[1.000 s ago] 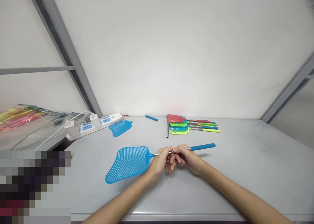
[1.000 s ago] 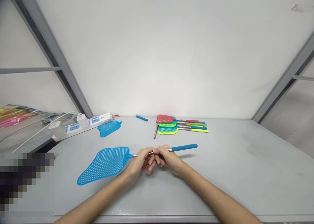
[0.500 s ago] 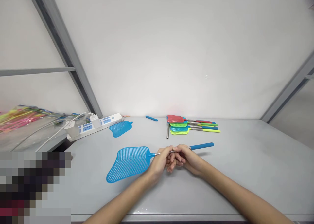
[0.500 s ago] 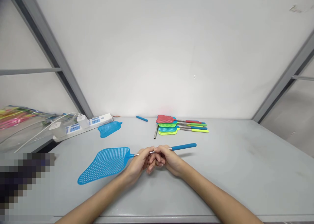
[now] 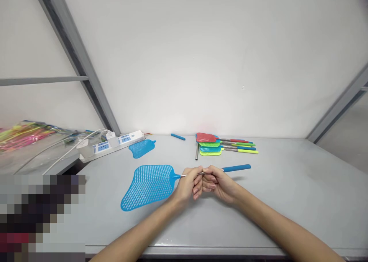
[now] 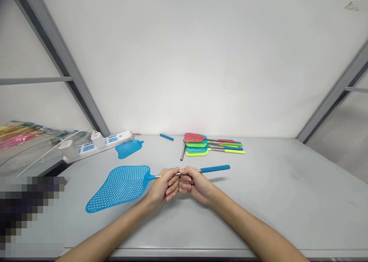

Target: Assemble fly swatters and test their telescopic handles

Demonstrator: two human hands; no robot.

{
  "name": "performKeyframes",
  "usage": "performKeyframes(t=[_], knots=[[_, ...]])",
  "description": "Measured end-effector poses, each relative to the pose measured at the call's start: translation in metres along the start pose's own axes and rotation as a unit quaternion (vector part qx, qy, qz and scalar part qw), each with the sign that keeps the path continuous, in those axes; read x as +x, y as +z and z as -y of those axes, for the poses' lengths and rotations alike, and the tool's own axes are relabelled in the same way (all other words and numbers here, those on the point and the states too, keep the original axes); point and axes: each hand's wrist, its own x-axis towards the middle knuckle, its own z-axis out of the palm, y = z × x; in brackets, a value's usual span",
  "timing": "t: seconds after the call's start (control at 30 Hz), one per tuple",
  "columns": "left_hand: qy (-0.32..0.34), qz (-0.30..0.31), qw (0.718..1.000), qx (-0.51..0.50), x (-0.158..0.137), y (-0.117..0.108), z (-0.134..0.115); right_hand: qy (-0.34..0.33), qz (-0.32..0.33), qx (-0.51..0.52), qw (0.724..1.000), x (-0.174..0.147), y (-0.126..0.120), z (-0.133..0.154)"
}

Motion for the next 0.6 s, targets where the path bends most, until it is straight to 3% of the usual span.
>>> performKeyframes(t=[0.23,0.6], knots=[[0.024,-0.022,0.999,0.011,0.004,-0.002,-0.008,0.005,0.003,0.009,1.000,0.003,0.005,0.009],[0.051,-0.013,0.998,0.042,0.004,-0.004,-0.016,0.026,-0.052,0.002,0.998,-0.001,0.003,0.022]])
